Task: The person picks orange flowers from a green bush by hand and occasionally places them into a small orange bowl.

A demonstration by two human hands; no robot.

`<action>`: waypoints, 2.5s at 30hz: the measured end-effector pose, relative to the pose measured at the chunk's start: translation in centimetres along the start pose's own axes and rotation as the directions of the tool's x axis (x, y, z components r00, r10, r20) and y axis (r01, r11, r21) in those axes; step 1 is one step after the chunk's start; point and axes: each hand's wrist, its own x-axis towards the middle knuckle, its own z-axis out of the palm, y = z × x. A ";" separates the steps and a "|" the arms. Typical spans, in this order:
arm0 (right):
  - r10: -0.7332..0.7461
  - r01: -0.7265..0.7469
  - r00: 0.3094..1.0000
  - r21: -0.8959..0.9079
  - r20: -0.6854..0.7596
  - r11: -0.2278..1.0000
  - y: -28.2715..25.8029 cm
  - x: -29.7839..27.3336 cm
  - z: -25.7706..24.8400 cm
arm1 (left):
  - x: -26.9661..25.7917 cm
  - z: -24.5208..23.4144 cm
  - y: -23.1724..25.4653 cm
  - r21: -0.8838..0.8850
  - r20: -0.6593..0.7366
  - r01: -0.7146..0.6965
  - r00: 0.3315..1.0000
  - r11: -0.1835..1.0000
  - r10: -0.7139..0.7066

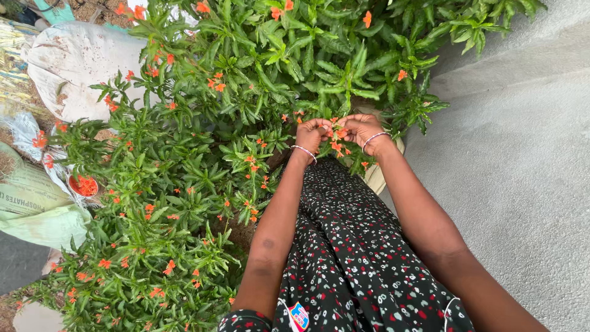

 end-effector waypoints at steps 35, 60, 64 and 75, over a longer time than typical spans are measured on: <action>-0.239 0.153 0.874 -0.227 -0.422 0.962 7.9 -9.3 -11.4 | 0.6 -0.9 -7.4 0.278 -0.484 -0.139 0.835 0.951 0.263; 0.056 -0.101 0.953 -0.140 -0.297 0.985 8.1 -3.7 -7.2 | -4.1 2.4 -13.8 0.081 -0.098 0.066 0.994 0.995 -0.057; 0.073 -0.096 0.948 -0.061 -0.309 0.994 7.6 -3.9 -6.5 | -5.1 5.6 -11.9 0.008 -0.075 0.109 0.991 0.994 -0.108; 0.087 -0.075 0.973 0.066 -0.216 0.995 6.7 -3.6 -4.8 | -1.9 4.3 -10.9 -0.174 -0.087 0.025 0.995 0.984 -0.041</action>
